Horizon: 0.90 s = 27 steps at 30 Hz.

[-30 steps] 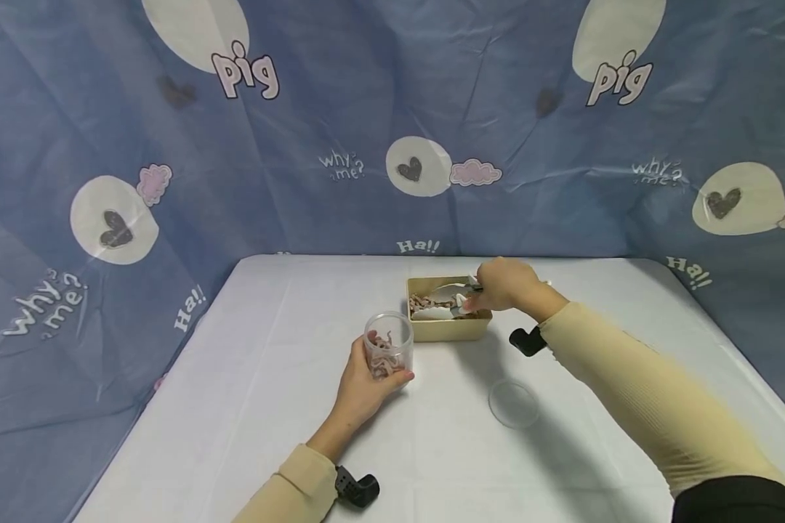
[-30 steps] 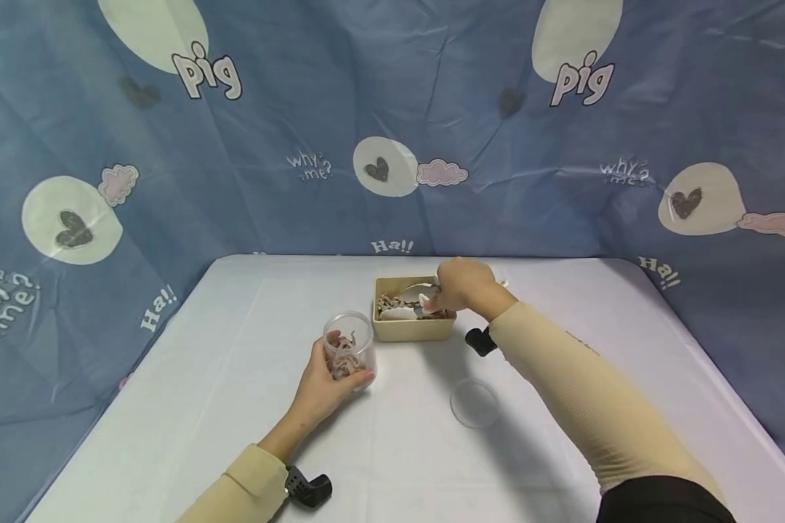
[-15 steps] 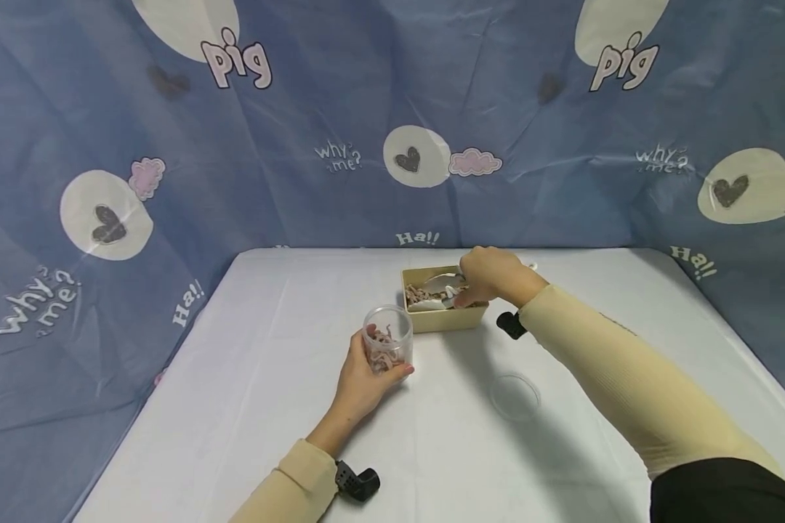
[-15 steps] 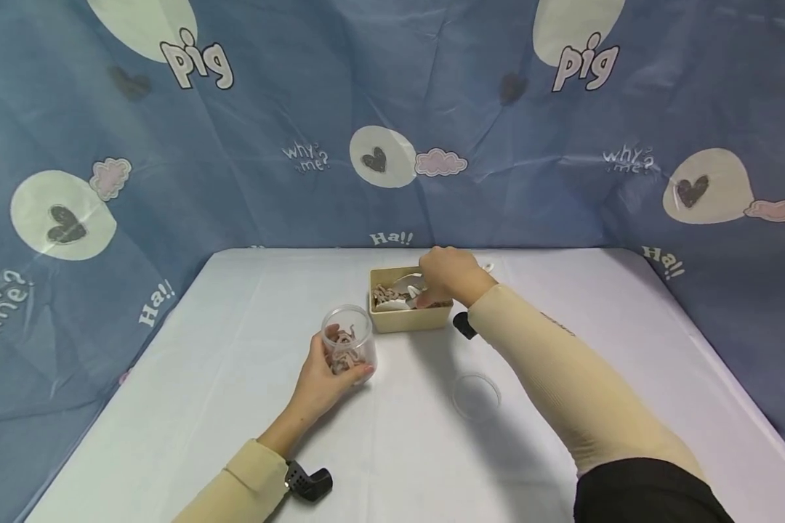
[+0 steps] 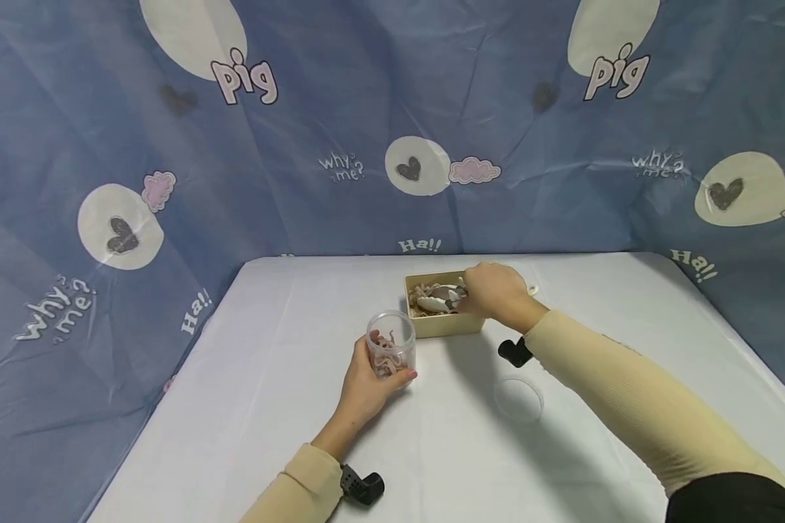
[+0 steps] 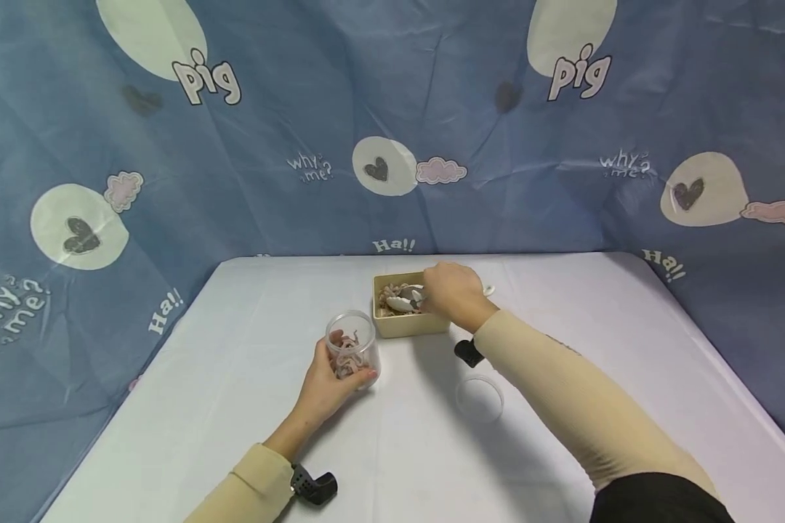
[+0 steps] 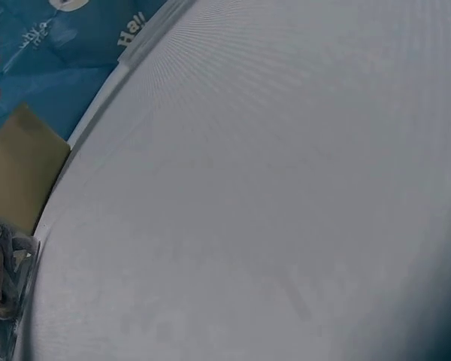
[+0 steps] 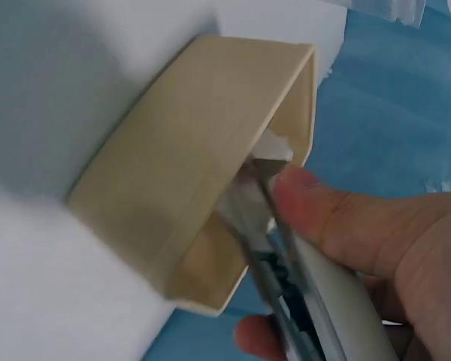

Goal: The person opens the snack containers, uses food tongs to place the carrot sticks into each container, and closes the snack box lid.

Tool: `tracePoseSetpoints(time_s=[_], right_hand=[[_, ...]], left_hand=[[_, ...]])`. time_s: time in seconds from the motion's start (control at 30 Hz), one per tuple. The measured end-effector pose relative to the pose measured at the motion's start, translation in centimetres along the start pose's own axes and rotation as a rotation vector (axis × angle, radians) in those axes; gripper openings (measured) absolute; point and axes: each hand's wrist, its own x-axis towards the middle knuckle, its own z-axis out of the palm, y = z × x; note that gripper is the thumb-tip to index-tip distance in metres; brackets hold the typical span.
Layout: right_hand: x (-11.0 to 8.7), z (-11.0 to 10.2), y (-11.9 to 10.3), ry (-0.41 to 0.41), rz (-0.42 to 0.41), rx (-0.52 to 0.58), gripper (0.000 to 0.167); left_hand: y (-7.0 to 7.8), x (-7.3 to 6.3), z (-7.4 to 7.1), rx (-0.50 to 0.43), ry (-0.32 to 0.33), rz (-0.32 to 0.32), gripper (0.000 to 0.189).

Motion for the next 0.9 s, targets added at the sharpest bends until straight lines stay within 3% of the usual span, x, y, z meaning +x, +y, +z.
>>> tracePoseSetpoints(time_s=[0.1,0.37,0.9], right_hand=[[-0.9,0.4,1.2,0.018,0.024,0.071,0.03],[-3.0,0.8,3.4,0.174,0.039,0.186,0.039],[-4.8,0.7,4.4,0.201,0.026,0.228,0.043]], left_hand=[[-0.2,-0.1,0.0,0.004,0.005,0.01,0.096],[-0.3,0.0,0.0,-0.007,0.0,0.021,0.097],[-0.4,0.2,-0.3,0.005,-0.015,0.043,0.099]])
